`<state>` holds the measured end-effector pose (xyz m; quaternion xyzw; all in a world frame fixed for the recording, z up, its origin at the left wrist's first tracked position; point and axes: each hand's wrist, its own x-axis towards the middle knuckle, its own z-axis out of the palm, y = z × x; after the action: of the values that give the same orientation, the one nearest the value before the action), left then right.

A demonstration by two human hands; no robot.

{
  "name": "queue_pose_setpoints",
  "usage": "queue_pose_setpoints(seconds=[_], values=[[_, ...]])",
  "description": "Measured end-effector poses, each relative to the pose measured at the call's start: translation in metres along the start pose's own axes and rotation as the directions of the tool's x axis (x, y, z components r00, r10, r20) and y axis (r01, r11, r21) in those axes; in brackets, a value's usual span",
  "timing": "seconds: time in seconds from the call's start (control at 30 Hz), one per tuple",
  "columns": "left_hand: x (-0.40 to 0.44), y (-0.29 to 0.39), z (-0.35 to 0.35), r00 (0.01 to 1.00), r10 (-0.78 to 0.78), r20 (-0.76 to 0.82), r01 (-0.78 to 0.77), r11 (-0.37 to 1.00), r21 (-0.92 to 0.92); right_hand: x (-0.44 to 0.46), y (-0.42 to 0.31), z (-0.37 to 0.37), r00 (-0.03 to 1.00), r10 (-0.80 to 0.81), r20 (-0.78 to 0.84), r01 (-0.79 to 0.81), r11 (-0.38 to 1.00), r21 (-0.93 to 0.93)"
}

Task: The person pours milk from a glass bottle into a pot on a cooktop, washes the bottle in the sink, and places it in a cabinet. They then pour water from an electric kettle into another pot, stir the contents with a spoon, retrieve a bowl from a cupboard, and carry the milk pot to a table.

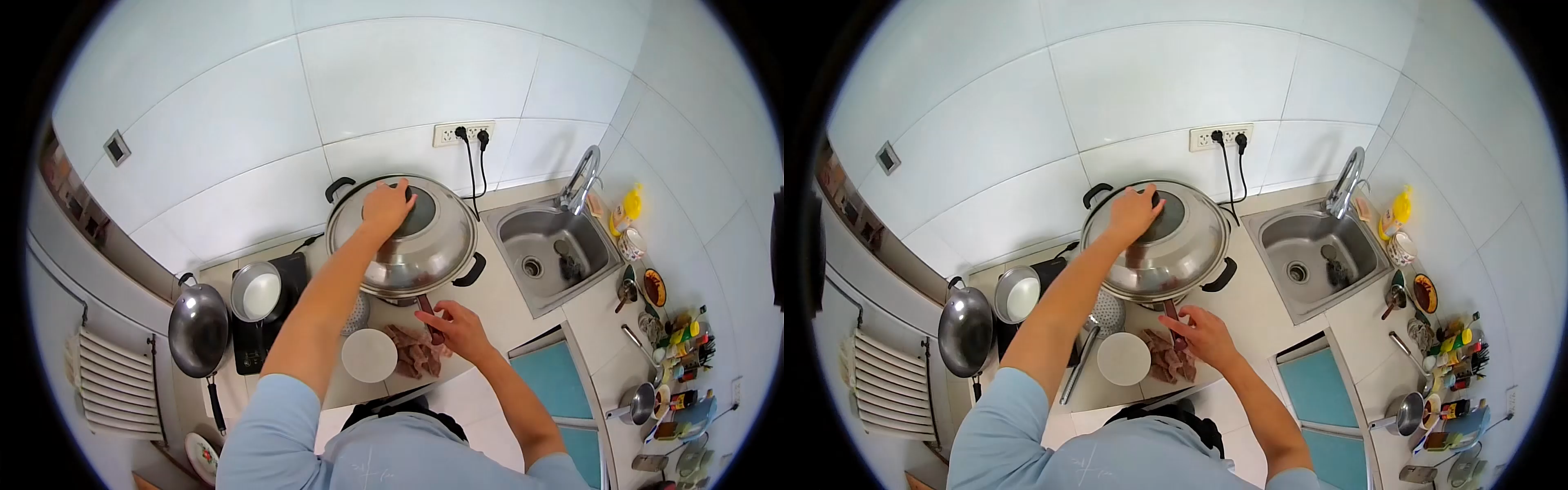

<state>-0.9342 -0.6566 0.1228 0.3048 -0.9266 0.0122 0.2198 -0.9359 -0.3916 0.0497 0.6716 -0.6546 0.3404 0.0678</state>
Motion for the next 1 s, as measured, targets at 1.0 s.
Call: queue_pose_setpoints(seconds=[1.0], values=[[-0.040, -0.138, -0.159, 0.865, -0.498, -0.064, 0.184, 0.434, -0.882, 0.080, 0.036, -0.035, 0.995, -0.092, 0.047, 0.083, 0.982, 0.169]])
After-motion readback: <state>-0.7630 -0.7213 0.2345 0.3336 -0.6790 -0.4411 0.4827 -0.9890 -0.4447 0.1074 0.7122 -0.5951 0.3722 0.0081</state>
